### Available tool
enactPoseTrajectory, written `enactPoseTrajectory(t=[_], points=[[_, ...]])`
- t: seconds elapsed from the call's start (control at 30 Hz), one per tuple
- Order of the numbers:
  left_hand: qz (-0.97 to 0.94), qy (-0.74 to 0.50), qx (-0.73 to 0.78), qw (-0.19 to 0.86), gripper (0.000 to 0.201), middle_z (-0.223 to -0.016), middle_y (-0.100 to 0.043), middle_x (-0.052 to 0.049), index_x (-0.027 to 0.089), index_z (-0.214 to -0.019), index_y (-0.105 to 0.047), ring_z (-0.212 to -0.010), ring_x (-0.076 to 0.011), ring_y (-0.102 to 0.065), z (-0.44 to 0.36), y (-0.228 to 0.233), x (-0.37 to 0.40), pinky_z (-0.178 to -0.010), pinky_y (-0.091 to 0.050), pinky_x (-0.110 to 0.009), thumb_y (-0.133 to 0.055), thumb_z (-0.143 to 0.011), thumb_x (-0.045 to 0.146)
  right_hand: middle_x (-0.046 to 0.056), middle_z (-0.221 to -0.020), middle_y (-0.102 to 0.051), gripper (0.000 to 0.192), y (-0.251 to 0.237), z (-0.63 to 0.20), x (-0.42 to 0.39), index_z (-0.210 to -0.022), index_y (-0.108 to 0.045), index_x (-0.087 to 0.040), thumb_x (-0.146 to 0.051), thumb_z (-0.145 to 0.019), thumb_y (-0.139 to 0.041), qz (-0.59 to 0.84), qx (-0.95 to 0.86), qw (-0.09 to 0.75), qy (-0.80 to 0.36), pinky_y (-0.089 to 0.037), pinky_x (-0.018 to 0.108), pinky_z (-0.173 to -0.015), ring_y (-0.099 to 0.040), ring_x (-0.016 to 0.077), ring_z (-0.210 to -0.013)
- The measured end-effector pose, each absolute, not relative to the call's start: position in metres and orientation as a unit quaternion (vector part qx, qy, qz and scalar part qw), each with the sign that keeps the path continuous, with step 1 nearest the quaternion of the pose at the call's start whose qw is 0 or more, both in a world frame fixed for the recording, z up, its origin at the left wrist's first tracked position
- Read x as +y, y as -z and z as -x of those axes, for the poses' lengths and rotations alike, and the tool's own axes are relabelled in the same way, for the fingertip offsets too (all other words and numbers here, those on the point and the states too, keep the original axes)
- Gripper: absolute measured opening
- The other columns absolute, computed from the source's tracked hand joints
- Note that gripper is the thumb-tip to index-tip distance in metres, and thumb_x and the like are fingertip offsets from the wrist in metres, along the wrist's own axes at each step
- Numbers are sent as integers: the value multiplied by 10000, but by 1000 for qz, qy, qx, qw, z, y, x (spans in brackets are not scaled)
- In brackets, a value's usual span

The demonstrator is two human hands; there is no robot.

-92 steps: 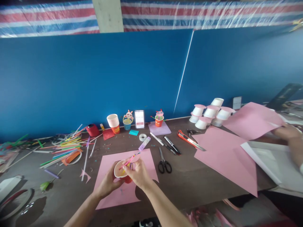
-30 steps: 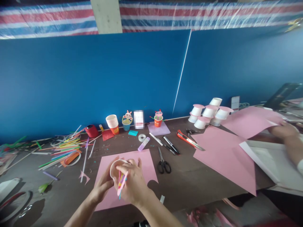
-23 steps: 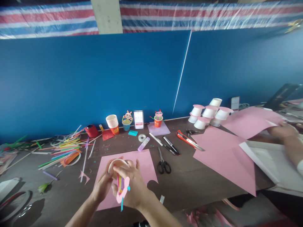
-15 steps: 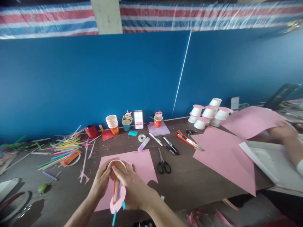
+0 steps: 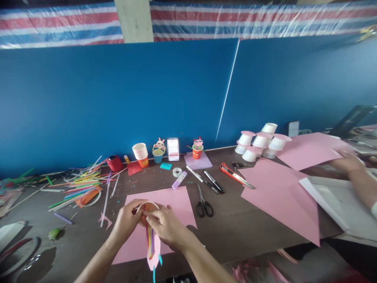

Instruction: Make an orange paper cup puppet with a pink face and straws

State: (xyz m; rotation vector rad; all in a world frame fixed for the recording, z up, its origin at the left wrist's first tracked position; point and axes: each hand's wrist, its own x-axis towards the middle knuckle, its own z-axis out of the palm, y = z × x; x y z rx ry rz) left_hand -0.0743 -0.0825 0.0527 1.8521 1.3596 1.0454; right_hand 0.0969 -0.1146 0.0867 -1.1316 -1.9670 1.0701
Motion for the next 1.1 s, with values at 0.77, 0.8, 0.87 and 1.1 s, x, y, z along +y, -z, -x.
enactPoseTrajectory(t=[0.77,0.8,0.87,1.1], points=[[-678,-344,326,562,606,-1225,-527,-145,172,-1206,-479,-1148,-288,-466,85,-33,-92,-985,-344,-455,-696,-664,335,29,-760,-716,251,-66,-94,-98,-831,-688,-222,-140,-658,-526,504,-715,287,-391,-438,299,-748,-653,196,-762],[-686,-346,329,549,606,-1214,-537,-142,177,-1202,-485,-1138,-288,-474,84,-33,-93,-978,-352,-451,-698,-659,342,23,-741,-714,238,-69,-95,-98,-809,-690,-224,-141,-656,-528,503,-723,278,-384,-429,303,-763,-651,192,-747],[-708,-352,341,508,608,-1184,-558,-131,193,-1188,-501,-1107,-287,-496,82,-32,-94,-954,-375,-440,-711,-640,354,17,-709,-708,210,-73,-96,-98,-762,-692,-223,-142,-643,-538,503,-736,260,-371,-410,310,-791,-645,187,-726],[-758,-396,346,386,579,-1032,-616,-97,215,-1071,-571,-964,-266,-563,75,-29,-98,-845,-434,-386,-759,-552,388,11,-674,-691,209,-70,-103,-96,-702,-686,-174,-104,-576,-534,473,-746,201,-423,-432,292,-723,-622,188,-678]])
